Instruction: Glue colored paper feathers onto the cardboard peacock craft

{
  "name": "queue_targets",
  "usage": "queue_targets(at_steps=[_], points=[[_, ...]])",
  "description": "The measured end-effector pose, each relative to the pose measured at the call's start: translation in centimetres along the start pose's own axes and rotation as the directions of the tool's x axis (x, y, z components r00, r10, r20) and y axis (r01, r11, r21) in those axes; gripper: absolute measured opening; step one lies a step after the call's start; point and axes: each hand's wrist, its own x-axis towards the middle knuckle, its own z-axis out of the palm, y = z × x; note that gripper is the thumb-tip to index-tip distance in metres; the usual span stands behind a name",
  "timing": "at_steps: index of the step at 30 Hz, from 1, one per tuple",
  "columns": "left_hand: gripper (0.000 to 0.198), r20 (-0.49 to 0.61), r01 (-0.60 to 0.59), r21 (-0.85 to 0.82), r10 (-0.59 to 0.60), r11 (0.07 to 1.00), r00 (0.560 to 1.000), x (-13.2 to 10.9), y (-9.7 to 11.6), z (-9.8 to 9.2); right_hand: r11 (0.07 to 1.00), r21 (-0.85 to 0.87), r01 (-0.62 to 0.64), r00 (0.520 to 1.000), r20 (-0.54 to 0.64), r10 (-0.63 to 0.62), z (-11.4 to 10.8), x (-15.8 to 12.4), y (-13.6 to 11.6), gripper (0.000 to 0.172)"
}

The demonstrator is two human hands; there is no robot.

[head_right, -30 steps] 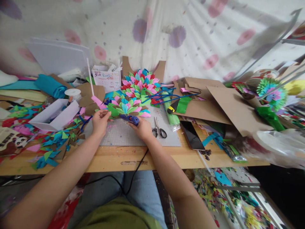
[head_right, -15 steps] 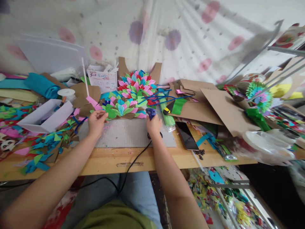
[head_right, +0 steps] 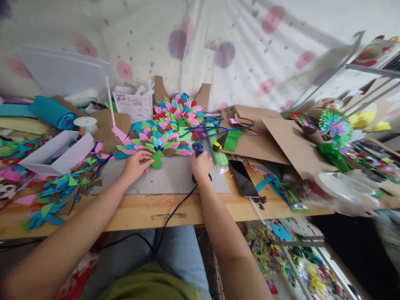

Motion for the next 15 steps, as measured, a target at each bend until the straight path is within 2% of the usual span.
queue_targets(at_steps=[5,9,12,15], points=[[0.019,0.008,0.017,0.102,-0.017,0.995,1.0,0.0,-0.4,-0.1,1.0,-0.006,0.018,0.998,0.064,-0.018,-1.4,0.0,0.5,0.055],[0.017,-0.022,-0.011,0.2,0.015,0.98,1.0,0.2,-0.5,-0.2,0.982,-0.063,0.177,0.976,0.138,-0.167,-5.6,0.2,3.1,0.046],[0.015,-0.047,-0.058,0.263,0.073,0.963,0.996,0.4,-0.4,-0.3,0.936,-0.293,0.194,0.967,0.219,-0.132,-9.6,0.1,6.3,0.029],[0.016,-0.061,-0.079,0.308,0.102,0.948,0.993,0.5,-0.4,-0.4,0.811,-0.55,0.199,0.944,0.33,-0.007,-12.5,-0.4,10.1,0.023]])
